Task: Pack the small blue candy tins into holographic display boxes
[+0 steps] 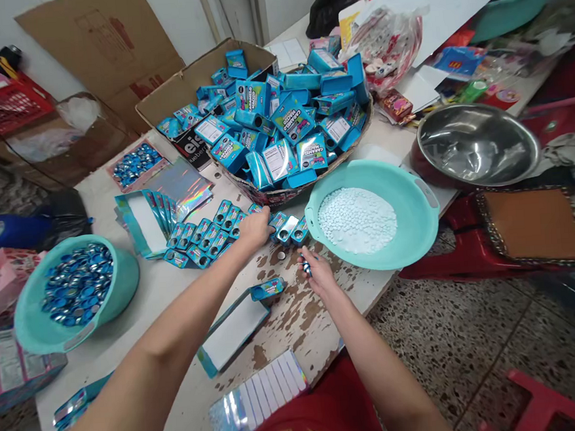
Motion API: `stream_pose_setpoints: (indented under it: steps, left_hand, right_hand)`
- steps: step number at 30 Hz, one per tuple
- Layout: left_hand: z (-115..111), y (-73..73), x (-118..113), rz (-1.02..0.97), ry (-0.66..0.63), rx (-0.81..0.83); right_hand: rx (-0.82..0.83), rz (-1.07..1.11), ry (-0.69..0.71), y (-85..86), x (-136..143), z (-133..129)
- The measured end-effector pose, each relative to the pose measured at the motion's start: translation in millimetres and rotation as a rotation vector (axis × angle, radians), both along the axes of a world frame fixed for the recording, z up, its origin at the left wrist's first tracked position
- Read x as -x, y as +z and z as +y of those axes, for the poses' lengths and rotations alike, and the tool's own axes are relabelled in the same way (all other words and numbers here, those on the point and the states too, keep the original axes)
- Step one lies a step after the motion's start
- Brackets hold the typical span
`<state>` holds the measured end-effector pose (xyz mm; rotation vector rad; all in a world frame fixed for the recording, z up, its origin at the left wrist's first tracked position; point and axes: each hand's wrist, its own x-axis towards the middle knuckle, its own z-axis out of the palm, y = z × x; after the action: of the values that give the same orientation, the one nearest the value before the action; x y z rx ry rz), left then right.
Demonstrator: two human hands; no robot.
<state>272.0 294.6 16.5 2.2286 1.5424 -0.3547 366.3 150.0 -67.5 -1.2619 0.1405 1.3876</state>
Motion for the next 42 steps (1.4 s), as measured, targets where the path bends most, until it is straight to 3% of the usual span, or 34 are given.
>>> stream_pose_setpoints:
  steps: [2,5,9,13,17,21,24,26,31,35,39,42]
  left_hand:
    - [-18.7,-6.5,12.5,-0.060,-0.071,-0.084]
    - [-38.4,-30.2,21.8,-0.038,-0.242,0.037]
    - [-40.4,-64.2,13.7,0.083,-0.348,0.179]
    - [-39.0,-74.6,7.0,0.073,-0.358,0.168]
    - [-43.0,-58.8,18.2,0.065,-0.313,0.139]
    - [-29.3,-24.3,21.9,-0.077,-0.196,0.155]
    - [-7.1,-1.2,0.7,-0.149,-0.149,0.141]
    - [6.4,6.4,-21.6,-0.032,-0.214,0.111]
    - [17.2,0.8,-64.9,0.275,-0.335,0.046]
    - [14.8,-5.1,-65.4,0.297,-0.299,-0.031]
    - [0.3,0.0,-39.5,0.111,-0.266,-0.070]
    - [-31.9,2.1,-13.0,-0.253,-0.392,-0.054]
  right_hand:
    - [0.026,0.012,-0.011,-0.9,-2.5,-8.6]
    - [0.080,0.035,-0.025,-6.3,-3.9,-22.9]
    - [0.103,0.062,-0.020,-11.6,-0.9,-35.6]
    - [0.105,0.076,-0.010,-11.6,1.4,-40.5]
    - [0.116,0.079,-0.024,-10.7,-1.2,-39.9]
    - [0.104,0.040,-0.037,-9.8,-4.2,-35.2]
    - [0.098,0.020,-0.028,-8.1,-3.5,-31.5]
    - [0.083,0.023,-0.016,-6.6,-2.3,-30.8]
    - [0.093,0.065,-0.020,-5.5,-3.5,-35.0]
    - [0.078,0.115,-0.043,-2.7,-7.2,-34.7]
    - [-0.001,0.278,-0.047,8.3,-7.1,-30.5]
    - [-0.108,0.435,-0.025,17.5,-4.7,-30.3]
